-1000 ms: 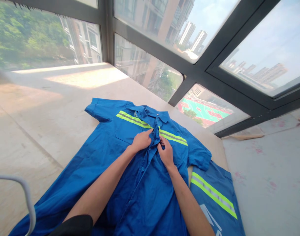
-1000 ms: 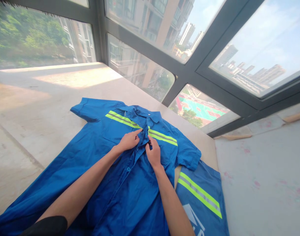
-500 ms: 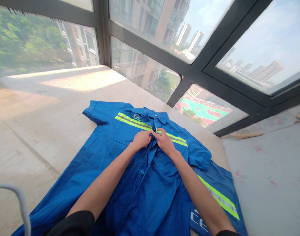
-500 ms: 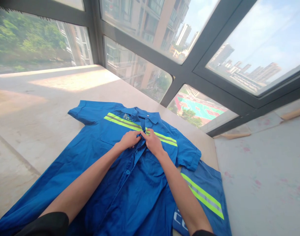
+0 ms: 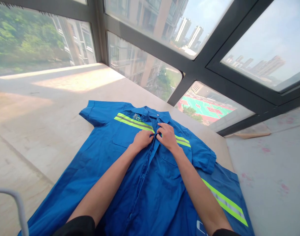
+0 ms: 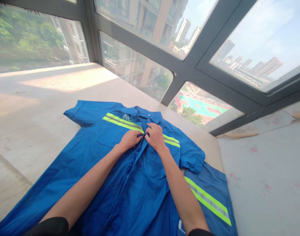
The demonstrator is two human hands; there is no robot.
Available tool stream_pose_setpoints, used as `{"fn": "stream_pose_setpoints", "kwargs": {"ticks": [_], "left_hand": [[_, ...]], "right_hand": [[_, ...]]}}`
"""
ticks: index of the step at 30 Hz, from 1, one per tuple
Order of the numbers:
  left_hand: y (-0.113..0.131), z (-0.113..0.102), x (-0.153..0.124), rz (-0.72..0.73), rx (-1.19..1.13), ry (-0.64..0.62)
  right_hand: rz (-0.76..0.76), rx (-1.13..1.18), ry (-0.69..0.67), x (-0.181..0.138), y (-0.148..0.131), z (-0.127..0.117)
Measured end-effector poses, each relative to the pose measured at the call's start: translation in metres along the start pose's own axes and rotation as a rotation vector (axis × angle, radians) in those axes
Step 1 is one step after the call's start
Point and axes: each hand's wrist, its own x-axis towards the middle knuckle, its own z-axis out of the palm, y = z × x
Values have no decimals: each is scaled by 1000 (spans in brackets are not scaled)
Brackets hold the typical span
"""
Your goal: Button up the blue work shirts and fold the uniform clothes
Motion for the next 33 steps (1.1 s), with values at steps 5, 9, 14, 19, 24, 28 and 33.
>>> {"fn": "stream_pose_setpoints", "kwargs": {"ticks": [5, 9, 14, 19, 24, 28, 33], "left_hand": [[0, 3, -2, 6, 63, 10], [3, 5, -5, -12, 95, 5], [9, 7, -7, -58, 161, 20], [15, 10, -9, -59, 193, 16], [16, 15, -8, -54, 162, 22], [14, 16, -7, -68, 107, 74], [10, 13, -3, -164, -85, 139]], "right_hand": [[-94, 106, -132, 4, -3, 7], [-124, 169, -174, 2, 5, 3], [-119, 206, -137, -8, 14, 3], [-144, 211, -103, -18, 20, 6], [-126, 165, 6, -26, 17, 10], [-133, 158, 59, -28, 14, 14], [-116, 159, 84, -28, 14, 14]]}}
